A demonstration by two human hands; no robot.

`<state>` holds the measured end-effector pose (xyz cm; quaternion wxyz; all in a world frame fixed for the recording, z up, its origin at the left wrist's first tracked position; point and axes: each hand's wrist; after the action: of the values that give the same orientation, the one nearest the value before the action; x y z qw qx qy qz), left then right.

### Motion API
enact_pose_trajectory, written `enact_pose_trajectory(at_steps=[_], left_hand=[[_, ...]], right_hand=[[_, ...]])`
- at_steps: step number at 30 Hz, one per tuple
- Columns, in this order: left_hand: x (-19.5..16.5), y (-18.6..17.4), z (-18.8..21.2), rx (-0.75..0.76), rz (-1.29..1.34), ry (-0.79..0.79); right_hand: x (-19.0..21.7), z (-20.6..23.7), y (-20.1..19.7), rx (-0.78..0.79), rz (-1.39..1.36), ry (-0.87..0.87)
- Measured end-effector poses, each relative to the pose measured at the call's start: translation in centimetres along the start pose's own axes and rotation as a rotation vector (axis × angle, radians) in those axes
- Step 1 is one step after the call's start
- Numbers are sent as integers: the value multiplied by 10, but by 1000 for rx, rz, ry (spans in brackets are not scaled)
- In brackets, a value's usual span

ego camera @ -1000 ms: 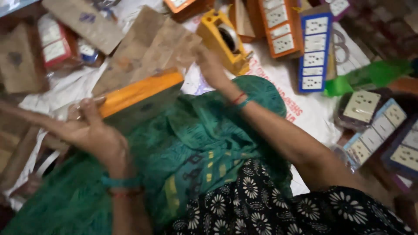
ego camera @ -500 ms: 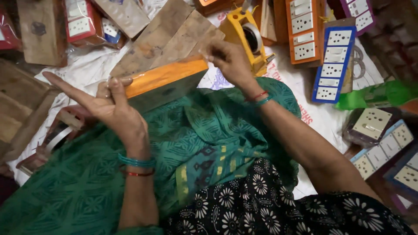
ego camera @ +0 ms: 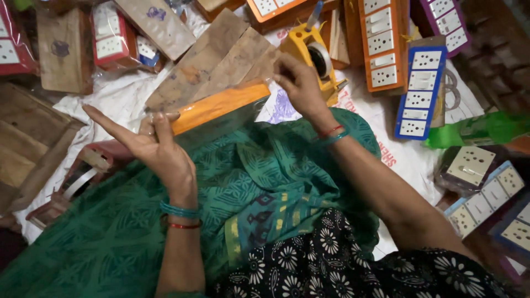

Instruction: The person places electrical switchboards into clear plastic bags and seals them using a handheld tape dispenser. They handle multiple switchboards of different colors, wrapping each one individually and setting the packaged items aside.

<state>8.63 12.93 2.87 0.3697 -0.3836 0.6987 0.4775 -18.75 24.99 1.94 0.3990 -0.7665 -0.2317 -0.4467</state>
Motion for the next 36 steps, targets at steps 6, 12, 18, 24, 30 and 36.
enact_pose_trajectory(at_steps=[6,12,18,24,30,36], left_hand=[[0,-2,1,9,14,10],[-1,3,1,-53,131,-111],[5,5,5,13,129,-37],[12,1,7,11,97,-75],[6,7,6,21,2,-63],[-2,12,3,-24,-2,-151]], right_hand=[[8,0,-11,102,-212,-47],[-2,1,8,77,85,-137],[3,2,-10,-78,-599,155],[8,1,-3,114,-197,122],[3,-3,-11,9,-529,178],[3,-6,-8,191,-72,28]])
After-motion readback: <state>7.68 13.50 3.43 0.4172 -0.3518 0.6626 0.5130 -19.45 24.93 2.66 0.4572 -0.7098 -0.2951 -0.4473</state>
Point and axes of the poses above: each hand's wrist, its own z-axis away from the middle knuckle, its own y-axis out of the palm, x = y × z, and after that the axes turned 6 degrees about -z, right-handed
